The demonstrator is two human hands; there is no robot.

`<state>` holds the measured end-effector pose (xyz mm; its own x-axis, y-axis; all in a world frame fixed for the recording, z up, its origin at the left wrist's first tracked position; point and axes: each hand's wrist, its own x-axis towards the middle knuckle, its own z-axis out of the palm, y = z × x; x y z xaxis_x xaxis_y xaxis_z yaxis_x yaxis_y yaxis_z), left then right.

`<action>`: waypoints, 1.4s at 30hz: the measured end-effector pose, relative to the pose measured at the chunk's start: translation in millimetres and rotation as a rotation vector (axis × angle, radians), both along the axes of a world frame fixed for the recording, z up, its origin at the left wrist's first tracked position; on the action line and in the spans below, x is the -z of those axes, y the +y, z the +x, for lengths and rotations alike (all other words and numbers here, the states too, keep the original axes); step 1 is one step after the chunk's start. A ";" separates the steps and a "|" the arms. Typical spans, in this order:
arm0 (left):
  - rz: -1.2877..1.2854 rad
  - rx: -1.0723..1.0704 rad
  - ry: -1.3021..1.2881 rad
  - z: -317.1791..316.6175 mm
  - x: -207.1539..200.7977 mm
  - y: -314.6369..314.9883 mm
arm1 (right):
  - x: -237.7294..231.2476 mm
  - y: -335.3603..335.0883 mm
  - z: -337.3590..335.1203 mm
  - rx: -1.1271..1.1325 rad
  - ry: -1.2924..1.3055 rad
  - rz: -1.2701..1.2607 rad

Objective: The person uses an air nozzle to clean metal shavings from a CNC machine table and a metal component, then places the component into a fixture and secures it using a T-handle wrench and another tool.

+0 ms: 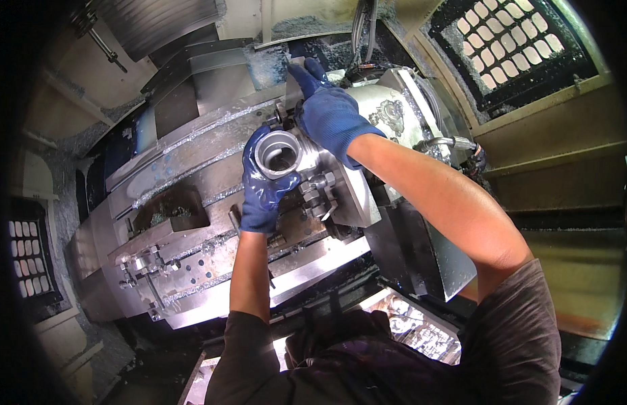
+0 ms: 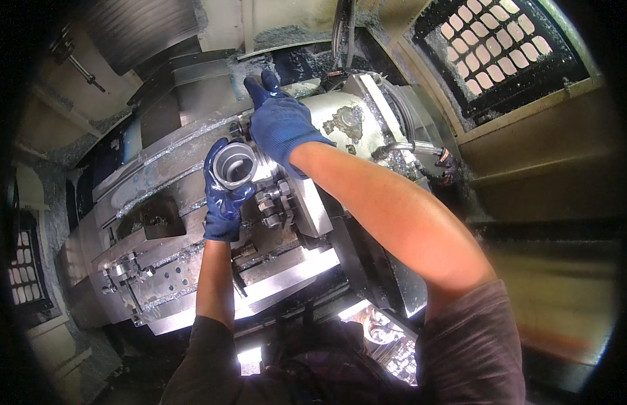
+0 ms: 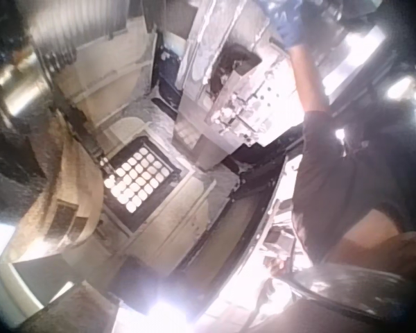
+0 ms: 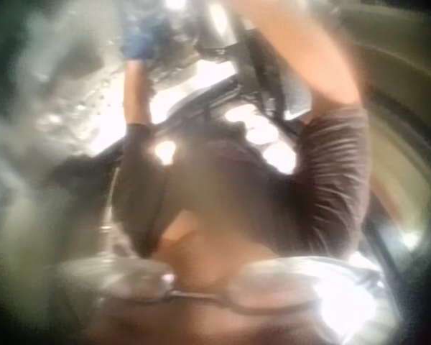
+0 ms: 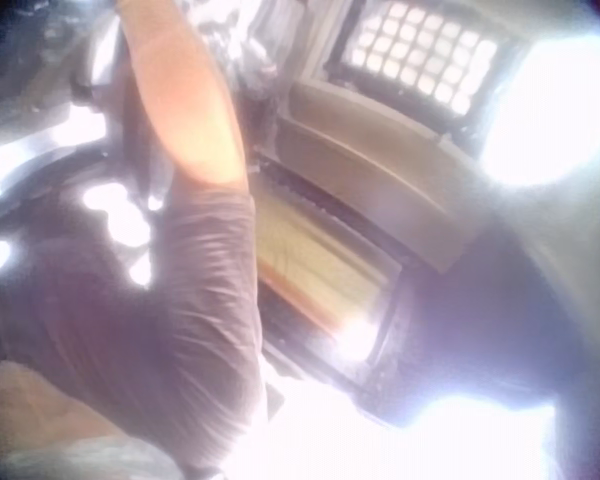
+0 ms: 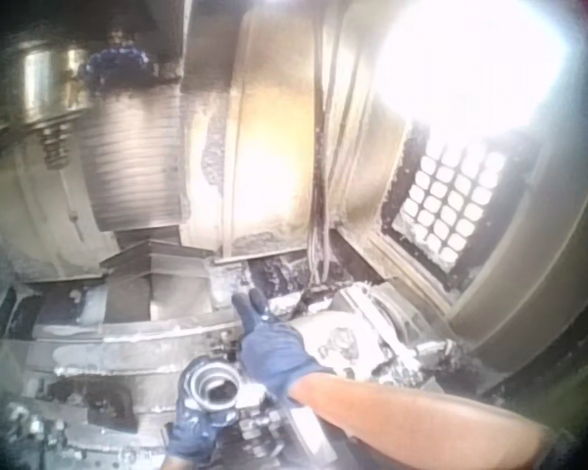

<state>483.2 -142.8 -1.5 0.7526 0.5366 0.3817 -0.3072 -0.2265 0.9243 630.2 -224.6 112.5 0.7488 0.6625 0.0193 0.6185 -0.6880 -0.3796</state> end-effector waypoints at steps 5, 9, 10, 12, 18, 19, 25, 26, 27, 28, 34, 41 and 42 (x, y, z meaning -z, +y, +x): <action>-0.055 0.038 0.004 2.7 -4.0 -2.3 | -9.3 0.1 -4.2 -0.021 0.008 -0.045; -0.084 0.067 -0.047 0.5 -8.8 -5.4 | -9.1 2.5 -6.4 0.006 0.002 -0.052; -0.048 0.050 -0.123 2.3 -6.3 -7.1 | -12.3 0.4 -6.2 -0.004 0.029 -0.050; -0.158 0.029 -0.086 5.8 -17.0 -13.7 | -11.0 -2.2 -3.8 -0.027 0.028 -0.017; -0.359 -0.027 0.011 20.0 -12.0 -5.6 | -6.8 1.3 -2.2 -0.025 -0.011 -0.026; -0.326 -0.053 -0.009 18.3 -15.2 -11.8 | -3.1 1.0 -1.6 -0.016 -0.026 -0.022; -0.157 -0.016 -0.094 0.1 -22.3 -15.5 | -1.6 3.5 -3.2 0.003 -0.053 -0.065; -0.137 -0.011 -0.093 0.4 -20.6 -15.6 | 2.1 1.6 0.3 -0.006 -0.082 -0.091; -0.116 -0.018 -0.091 -0.6 -17.3 -14.1 | 6.2 1.4 1.8 -0.023 -0.114 -0.064; -0.095 -0.027 -0.089 -2.5 -15.9 -11.6 | 10.6 0.0 1.8 -0.042 -0.147 -0.037; 0.042 -0.025 0.032 -18.3 -30.1 28.0 | 7.8 10.0 10.4 -0.211 -0.372 -0.001; -0.644 0.137 0.266 26.1 40.7 65.4 | 21.3 48.3 61.9 -0.612 -0.542 -0.324; -0.795 0.158 0.375 26.6 4.0 60.2 | 15.7 47.6 60.4 -0.660 -0.597 -0.369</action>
